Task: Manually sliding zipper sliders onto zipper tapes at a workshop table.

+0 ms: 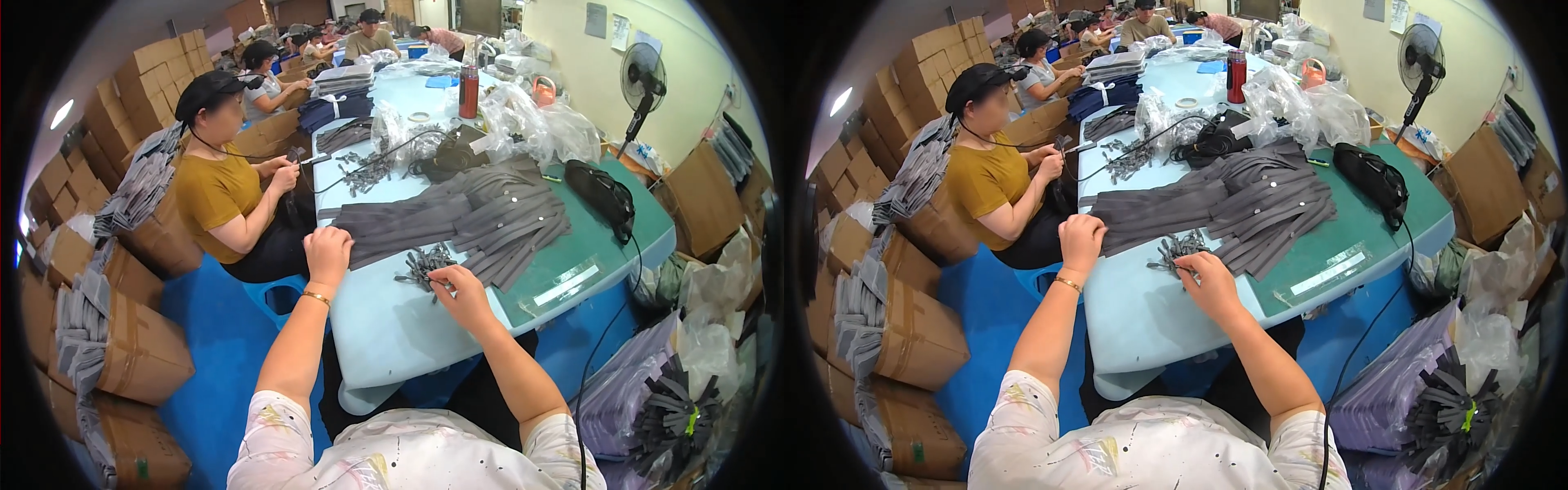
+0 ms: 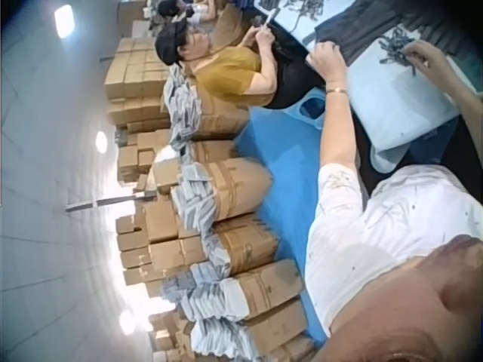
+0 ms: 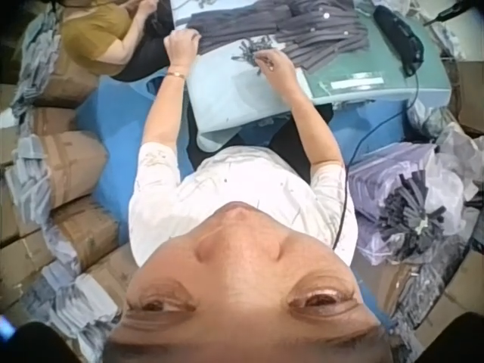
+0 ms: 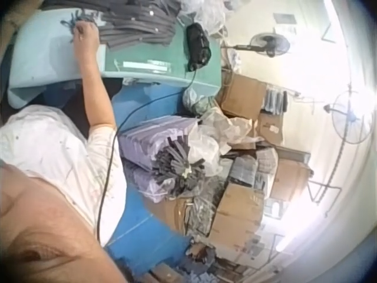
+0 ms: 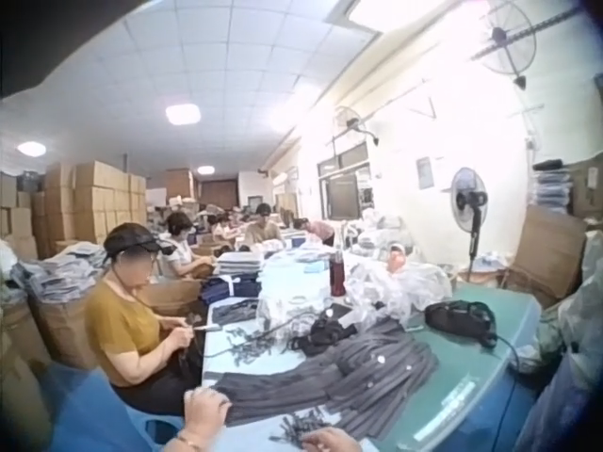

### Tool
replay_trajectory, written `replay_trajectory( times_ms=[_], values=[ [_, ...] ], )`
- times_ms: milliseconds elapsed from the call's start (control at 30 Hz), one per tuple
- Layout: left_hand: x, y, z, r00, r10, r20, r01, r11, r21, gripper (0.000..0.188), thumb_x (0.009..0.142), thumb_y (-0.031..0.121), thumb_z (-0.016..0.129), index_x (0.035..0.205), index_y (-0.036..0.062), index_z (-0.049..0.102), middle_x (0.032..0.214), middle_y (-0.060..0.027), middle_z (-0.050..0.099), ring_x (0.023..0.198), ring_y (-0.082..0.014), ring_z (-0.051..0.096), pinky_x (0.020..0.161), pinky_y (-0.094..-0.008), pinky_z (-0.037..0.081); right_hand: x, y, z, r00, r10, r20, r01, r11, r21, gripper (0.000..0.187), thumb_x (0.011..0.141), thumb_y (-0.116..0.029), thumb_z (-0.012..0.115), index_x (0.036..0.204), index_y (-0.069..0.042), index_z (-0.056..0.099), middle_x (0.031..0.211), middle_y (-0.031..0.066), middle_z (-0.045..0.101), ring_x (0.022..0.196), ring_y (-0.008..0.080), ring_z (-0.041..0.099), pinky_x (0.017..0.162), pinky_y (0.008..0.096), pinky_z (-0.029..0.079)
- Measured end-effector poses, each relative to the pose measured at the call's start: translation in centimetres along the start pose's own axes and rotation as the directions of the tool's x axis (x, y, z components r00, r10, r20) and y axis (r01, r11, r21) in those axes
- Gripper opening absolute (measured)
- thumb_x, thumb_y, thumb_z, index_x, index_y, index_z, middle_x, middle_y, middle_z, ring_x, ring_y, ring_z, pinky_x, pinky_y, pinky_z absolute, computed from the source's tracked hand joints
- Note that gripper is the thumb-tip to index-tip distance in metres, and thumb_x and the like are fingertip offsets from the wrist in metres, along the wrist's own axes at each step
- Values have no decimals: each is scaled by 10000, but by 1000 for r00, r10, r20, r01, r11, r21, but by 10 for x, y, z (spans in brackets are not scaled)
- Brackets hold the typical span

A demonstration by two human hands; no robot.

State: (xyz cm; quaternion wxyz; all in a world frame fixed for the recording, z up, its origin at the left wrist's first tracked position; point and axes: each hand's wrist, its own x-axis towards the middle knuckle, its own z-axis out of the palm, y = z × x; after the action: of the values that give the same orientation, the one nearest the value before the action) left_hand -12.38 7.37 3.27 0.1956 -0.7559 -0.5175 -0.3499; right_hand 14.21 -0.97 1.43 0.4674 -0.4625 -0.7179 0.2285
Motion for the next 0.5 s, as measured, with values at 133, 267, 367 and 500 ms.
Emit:
replay_trajectory(
  times_ms=[133,267,367,500],
  values=[
    [11,13,-29,975,-164,-152,114,949,-293,75,775,105,617,801,52,571,780,-89,580,755,-279,552,663,-379,442,9,-11,7,1000,-5,22,4,1000,24,422,773,-58,647,1177,-99,535,1086,60,563,839,183,577,660,280,493],
    [19,59,-102,941,-96,-325,-12,949,-316,93,750,34,637,829,52,592,784,-96,582,742,-272,564,652,-347,464,29,-42,18,997,-10,-77,24,982,189,674,745,-32,673,1338,-113,364,1250,75,471,854,175,573,650,264,501],
    [19,94,-150,921,218,-324,-311,911,-270,193,710,-20,666,881,52,614,792,-88,594,697,-246,576,607,-315,473,36,-62,23,966,-252,57,206,884,420,753,736,-39,691,1377,-125,305,1300,76,433,889,156,559,650,253,496],
    [16,113,-171,953,217,-212,-303,730,-612,296,660,-11,720,936,41,626,813,-84,610,642,-200,572,561,-265,464,13,-83,35,872,-404,276,155,763,627,400,772,-72,682,1151,-85,553,974,37,617,791,128,564,676,261,469]
  ],
)
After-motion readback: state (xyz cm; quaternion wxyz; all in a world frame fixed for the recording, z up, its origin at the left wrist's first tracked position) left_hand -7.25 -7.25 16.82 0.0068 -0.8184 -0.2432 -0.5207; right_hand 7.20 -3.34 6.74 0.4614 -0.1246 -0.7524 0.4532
